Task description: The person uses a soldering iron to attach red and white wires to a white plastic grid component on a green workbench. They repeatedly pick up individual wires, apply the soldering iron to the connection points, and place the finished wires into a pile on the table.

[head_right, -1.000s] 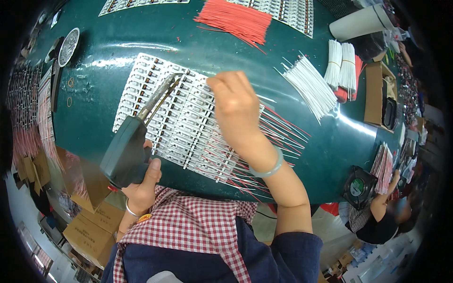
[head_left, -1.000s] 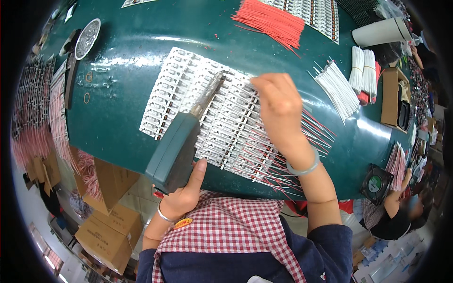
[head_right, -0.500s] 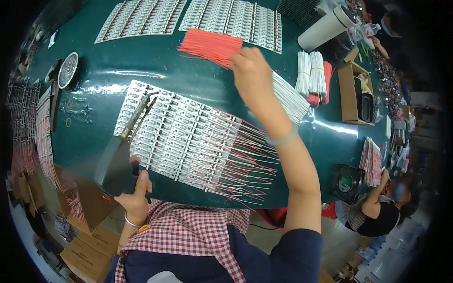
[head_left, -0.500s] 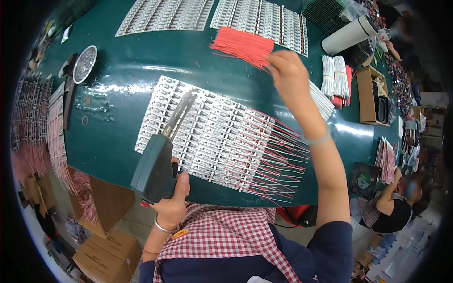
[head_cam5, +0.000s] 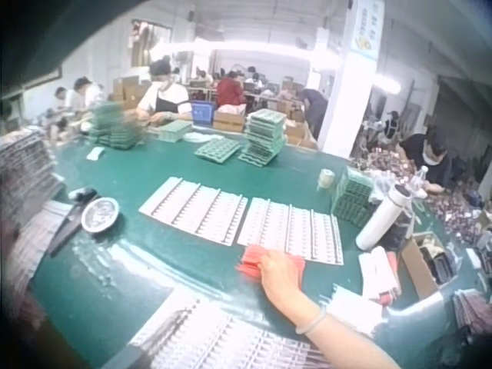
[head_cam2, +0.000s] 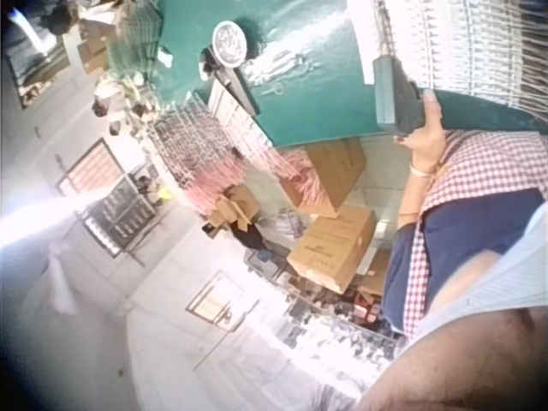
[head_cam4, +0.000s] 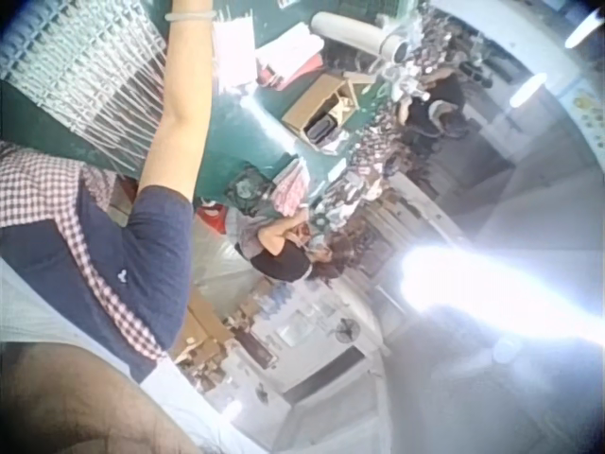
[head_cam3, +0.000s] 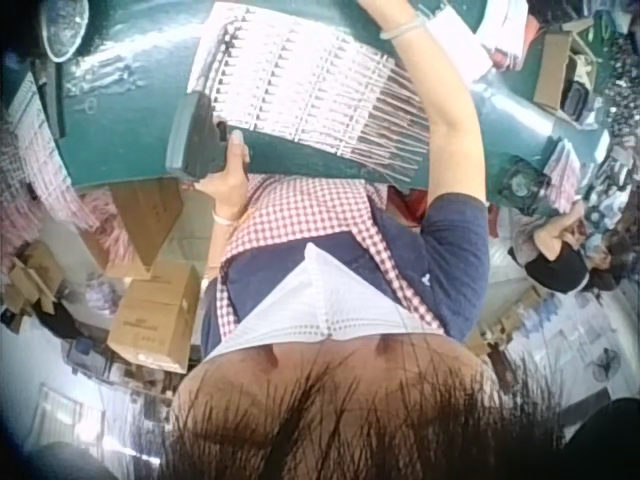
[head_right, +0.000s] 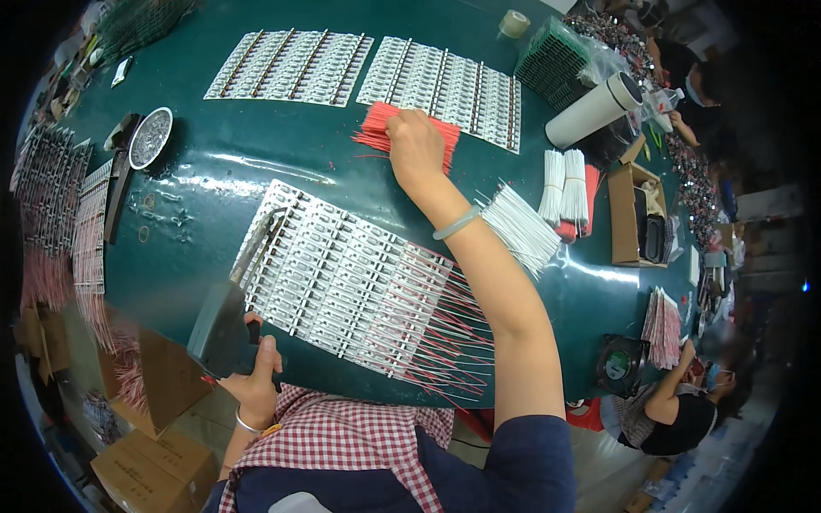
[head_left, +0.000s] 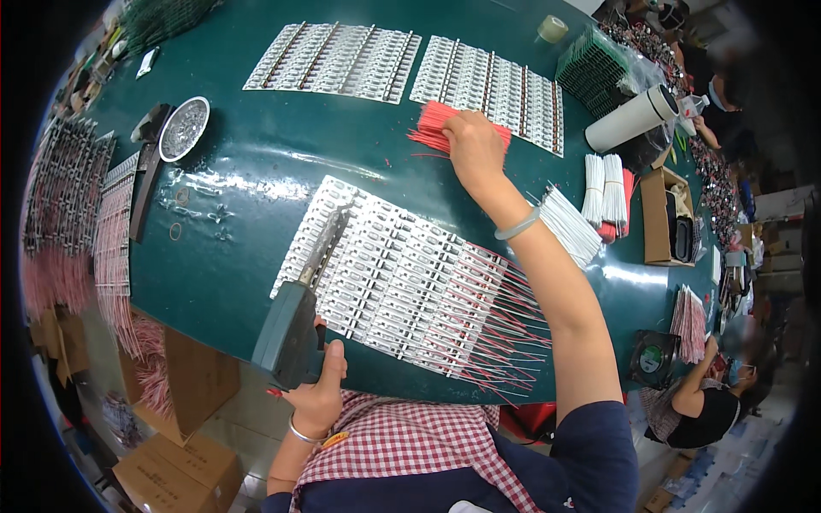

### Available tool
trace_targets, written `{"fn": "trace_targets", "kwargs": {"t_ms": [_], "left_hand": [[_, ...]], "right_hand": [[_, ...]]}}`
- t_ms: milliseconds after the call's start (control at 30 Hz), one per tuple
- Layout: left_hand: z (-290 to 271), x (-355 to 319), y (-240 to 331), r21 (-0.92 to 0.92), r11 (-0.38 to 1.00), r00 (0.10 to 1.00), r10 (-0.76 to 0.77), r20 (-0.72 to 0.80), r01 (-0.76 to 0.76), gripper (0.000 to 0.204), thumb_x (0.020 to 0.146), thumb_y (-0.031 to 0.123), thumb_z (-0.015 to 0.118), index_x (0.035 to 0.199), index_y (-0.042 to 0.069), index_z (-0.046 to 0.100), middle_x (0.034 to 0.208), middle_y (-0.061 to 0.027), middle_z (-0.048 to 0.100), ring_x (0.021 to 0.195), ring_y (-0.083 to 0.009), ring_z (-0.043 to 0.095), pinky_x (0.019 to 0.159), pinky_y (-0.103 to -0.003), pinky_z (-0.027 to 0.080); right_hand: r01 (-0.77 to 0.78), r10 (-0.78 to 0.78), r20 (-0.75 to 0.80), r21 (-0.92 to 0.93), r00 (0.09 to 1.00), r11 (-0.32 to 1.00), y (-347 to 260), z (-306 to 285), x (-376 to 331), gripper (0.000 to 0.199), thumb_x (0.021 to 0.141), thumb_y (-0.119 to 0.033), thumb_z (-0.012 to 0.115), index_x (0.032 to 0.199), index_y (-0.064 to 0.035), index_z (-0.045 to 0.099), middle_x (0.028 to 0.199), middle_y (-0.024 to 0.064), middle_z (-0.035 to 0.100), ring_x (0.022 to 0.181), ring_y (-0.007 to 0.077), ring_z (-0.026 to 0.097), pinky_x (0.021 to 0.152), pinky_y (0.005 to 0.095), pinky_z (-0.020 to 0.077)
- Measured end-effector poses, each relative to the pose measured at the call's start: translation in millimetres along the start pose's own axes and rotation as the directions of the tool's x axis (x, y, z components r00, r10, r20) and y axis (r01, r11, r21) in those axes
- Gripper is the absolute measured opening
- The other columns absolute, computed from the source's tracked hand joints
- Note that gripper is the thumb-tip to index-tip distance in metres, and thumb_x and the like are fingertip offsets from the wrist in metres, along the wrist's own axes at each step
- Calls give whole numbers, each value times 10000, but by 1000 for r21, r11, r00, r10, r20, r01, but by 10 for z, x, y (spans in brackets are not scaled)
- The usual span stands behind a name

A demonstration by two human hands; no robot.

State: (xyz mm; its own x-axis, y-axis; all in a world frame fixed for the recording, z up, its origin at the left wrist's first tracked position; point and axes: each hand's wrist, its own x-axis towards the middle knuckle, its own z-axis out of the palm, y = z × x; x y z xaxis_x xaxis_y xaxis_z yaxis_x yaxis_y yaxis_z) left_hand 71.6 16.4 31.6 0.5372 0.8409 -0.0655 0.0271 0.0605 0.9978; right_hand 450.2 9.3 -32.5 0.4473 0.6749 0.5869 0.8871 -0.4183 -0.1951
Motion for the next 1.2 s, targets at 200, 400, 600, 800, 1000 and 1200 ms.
{"fn": "trace_targets", "kwargs": {"t_ms": [200,400,600,800,1000,1200], "left_hand": [[-14,39,-53,11,1000,999,-3,44,2,391,885,-62,626,1261,-57,522,1146,-164,606,594,-100,552,471,-249,446],[-105,54,-52,24,999,999,41,11,-41,405,885,-54,628,1274,-70,516,1149,-165,602,590,-100,551,471,-253,452],[30,104,38,-109,994,999,12,44,-7,461,866,-20,678,1293,-69,510,1224,-194,597,616,-129,579,488,-258,482],[-23,129,74,-41,999,998,13,69,-10,494,855,-18,697,1309,-67,510,1251,-191,593,682,-150,605,519,-262,498],[27,243,46,165,985,981,-83,173,54,417,855,6,743,1236,-65,587,1033,-125,672,618,-116,586,528,-245,478],[153,229,-134,317,933,968,98,232,-170,320,883,17,724,1182,-51,632,813,-43,658,601,-80,568,528,-225,449]], "right_hand": [[106,-102,39,-121,994,987,58,-175,44,138,773,11,618,898,-46,627,862,118,624,838,284,609,735,398,520],[406,-304,371,-240,878,882,-479,-892,352,101,703,-12,692,794,-56,679,850,108,648,847,272,644,689,394,558],[552,-149,736,-342,661,760,-774,-852,163,99,688,-62,767,780,-96,751,858,78,712,868,228,669,653,315,541],[414,-199,567,-279,799,867,-656,-878,-72,166,666,-41,739,828,-69,720,871,85,668,866,247,645,672,332,538],[87,-123,213,173,969,981,-702,-917,-688,237,696,33,633,923,-26,667,872,95,600,830,270,601,674,375,506],[16,-50,137,242,989,970,-774,-793,-950,284,697,83,664,967,-2,695,887,101,639,797,266,608,665,364,514]]}}
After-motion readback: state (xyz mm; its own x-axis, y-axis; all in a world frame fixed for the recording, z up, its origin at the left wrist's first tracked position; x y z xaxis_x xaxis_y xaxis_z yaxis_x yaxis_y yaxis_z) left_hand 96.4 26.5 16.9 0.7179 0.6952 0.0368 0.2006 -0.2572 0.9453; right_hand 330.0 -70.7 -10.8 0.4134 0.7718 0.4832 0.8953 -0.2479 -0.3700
